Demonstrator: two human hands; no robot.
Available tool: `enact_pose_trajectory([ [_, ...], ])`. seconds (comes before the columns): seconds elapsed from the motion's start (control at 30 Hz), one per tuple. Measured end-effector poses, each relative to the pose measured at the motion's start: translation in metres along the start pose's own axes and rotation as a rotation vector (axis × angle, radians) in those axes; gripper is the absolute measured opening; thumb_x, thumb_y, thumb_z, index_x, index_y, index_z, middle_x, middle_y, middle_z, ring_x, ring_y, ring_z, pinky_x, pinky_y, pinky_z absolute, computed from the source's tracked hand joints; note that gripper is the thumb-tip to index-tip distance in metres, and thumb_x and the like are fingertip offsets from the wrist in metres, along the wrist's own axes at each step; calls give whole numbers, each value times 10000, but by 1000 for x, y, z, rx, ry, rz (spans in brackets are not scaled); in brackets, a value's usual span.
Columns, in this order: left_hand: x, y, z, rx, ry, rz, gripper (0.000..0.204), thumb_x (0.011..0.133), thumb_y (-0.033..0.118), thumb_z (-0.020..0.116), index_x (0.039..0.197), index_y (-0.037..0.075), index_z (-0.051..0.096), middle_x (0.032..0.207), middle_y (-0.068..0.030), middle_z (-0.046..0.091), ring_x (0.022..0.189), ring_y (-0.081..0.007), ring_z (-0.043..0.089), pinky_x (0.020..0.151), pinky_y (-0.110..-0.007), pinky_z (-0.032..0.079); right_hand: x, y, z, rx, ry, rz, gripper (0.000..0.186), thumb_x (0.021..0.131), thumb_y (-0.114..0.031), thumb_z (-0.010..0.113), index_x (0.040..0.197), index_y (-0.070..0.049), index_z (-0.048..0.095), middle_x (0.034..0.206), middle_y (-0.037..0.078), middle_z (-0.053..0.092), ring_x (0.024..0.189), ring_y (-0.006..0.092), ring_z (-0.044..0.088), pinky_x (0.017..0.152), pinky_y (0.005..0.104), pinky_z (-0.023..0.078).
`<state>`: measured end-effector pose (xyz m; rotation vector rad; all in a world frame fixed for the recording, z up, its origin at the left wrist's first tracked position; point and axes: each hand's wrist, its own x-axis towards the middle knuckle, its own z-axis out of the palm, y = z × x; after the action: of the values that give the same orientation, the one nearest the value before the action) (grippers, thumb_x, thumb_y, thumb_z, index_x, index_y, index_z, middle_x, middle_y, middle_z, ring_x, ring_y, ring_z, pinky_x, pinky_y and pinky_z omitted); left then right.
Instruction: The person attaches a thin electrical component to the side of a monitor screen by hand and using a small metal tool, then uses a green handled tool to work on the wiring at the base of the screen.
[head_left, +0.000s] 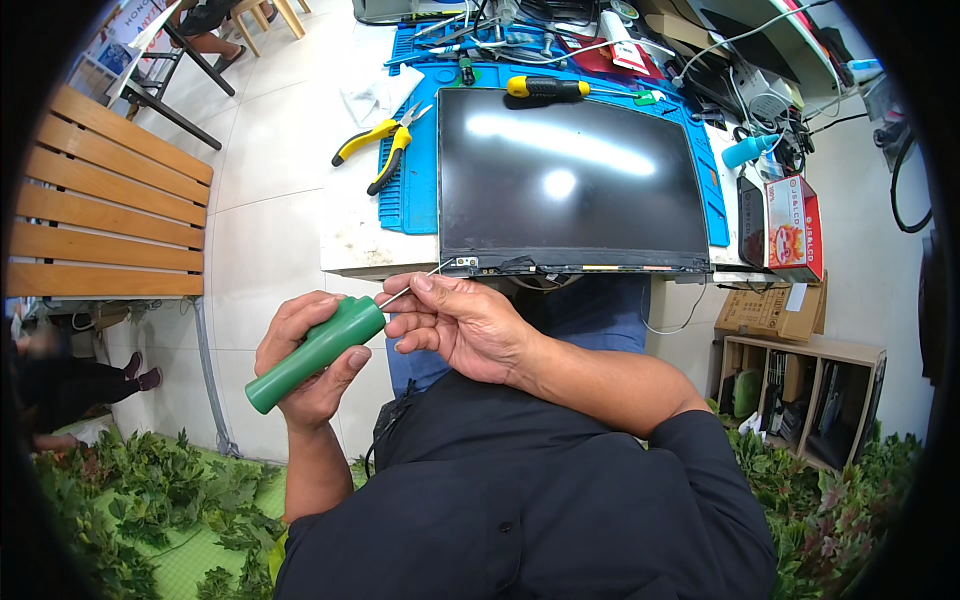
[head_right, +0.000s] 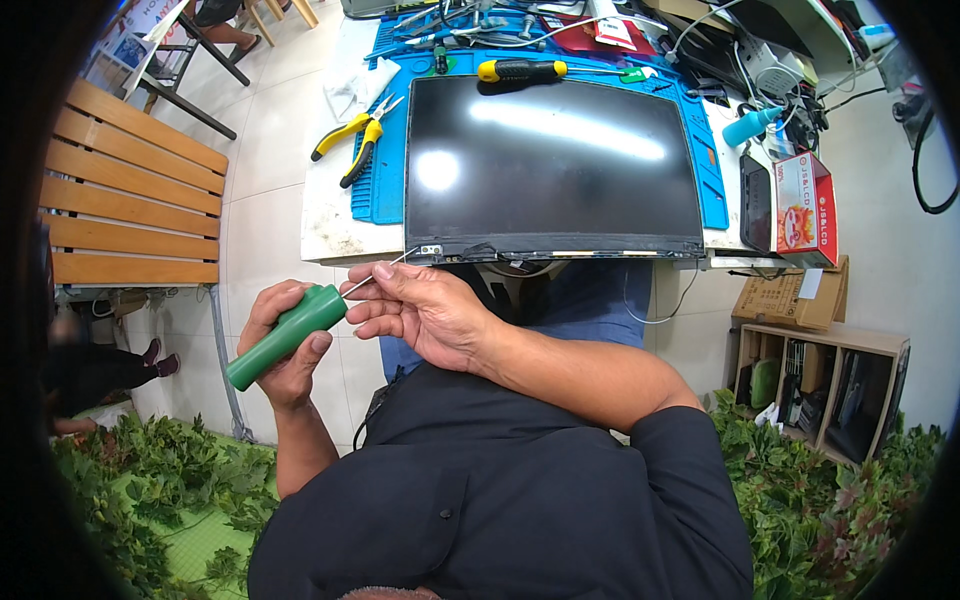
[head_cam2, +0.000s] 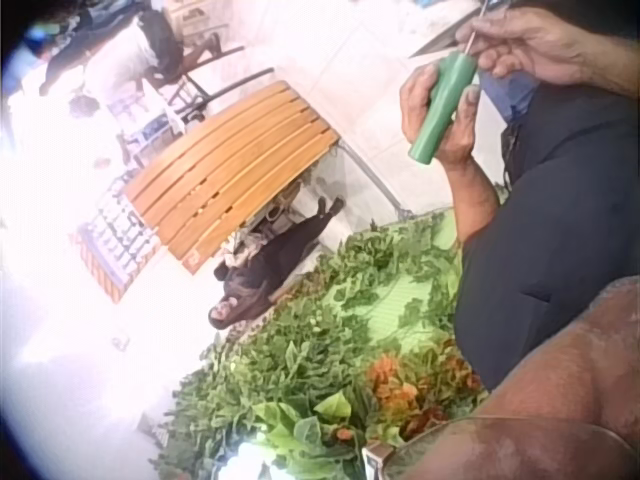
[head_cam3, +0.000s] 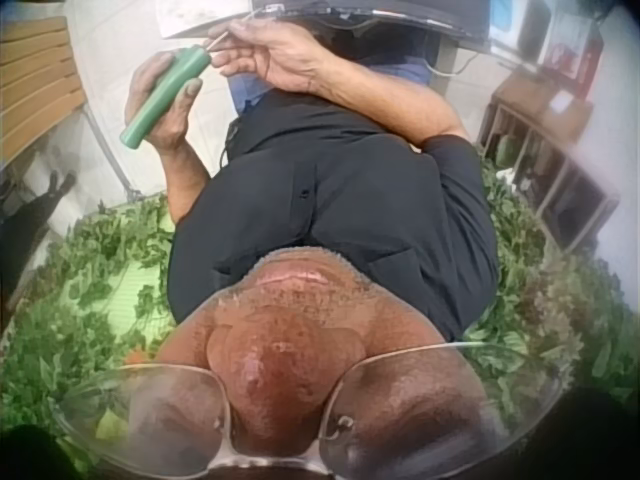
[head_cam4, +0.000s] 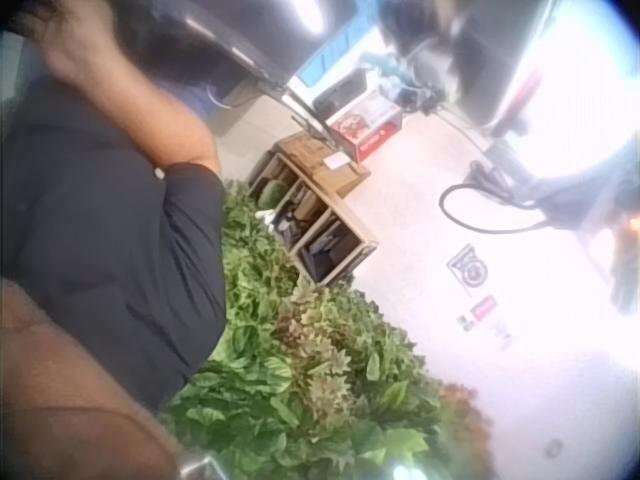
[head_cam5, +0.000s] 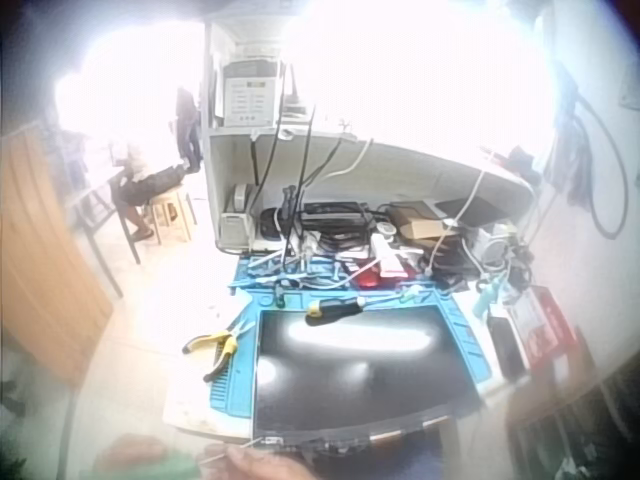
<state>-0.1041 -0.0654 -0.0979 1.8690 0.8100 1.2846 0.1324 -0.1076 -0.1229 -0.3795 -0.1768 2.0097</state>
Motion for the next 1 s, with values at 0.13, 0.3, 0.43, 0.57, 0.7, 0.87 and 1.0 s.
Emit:
enact_pose_trajectory([
  [0.13, 2, 2, -1, 9, -9, 5, 530, 851, 202, 978, 1262, -26, 734, 1160, -245, 757, 1072, -320, 766, 909, -398, 628, 0, 0, 0, 5, -7, -1, 408, 1200, -265, 534, 1396, 76, 643, 1300, 193, 732, 1121, 255, 780, 929, 367, 686],
  [0.3, 2, 1, -1, -8, -9, 0, 527, 847, 188, 978, 1264, -24, 735, 1163, -244, 758, 1081, -319, 764, 915, -397, 627, 1, 0, -1, 3, -4, 4, 408, 1199, -268, 538, 1393, 73, 652, 1288, 189, 741, 1118, 255, 781, 929, 367, 686],
  [0.43, 3, 1, -1, -20, -9, -3, 527, 846, 185, 978, 1264, -24, 735, 1165, -243, 758, 1084, -319, 763, 918, -397, 627, 1, 0, -1, -4, -9, 4, 412, 1198, -271, 539, 1397, 72, 653, 1290, 189, 744, 1123, 256, 781, 927, 368, 685],
  [0.57, 2, 0, -1, -20, -6, -3, 532, 851, 196, 978, 1267, -26, 733, 1169, -246, 754, 1081, -318, 764, 914, -399, 627, 1, 0, -2, 0, -9, 8, 415, 1199, -270, 537, 1404, 72, 649, 1293, 194, 745, 1128, 259, 781, 933, 370, 683],
  [0.7, 1, 0, -2, -9, -6, 3, 537, 861, 215, 977, 1270, -30, 729, 1171, -250, 748, 1075, -319, 764, 908, -400, 627, 2, 0, -2, 1, -18, 11, 416, 1200, -266, 533, 1408, 76, 644, 1299, 199, 743, 1128, 262, 781, 939, 373, 682],
  [0.87, 1, 1, -2, 8, -8, 12, 541, 867, 226, 976, 1271, -33, 727, 1169, -251, 746, 1071, -317, 765, 905, -396, 627, 2, 1, -2, -3, -10, 12, 415, 1201, -262, 530, 1412, 79, 636, 1303, 202, 740, 1127, 265, 782, 939, 376, 682],
  [1.0, 1, 0, -3, 2, -5, 12, 543, 867, 226, 976, 1273, -34, 727, 1172, -251, 745, 1074, -316, 765, 902, -396, 628, 3, 1, -2, 2, -11, 12, 414, 1201, -261, 530, 1412, 80, 634, 1302, 203, 739, 1129, 266, 781, 938, 377, 683],
])
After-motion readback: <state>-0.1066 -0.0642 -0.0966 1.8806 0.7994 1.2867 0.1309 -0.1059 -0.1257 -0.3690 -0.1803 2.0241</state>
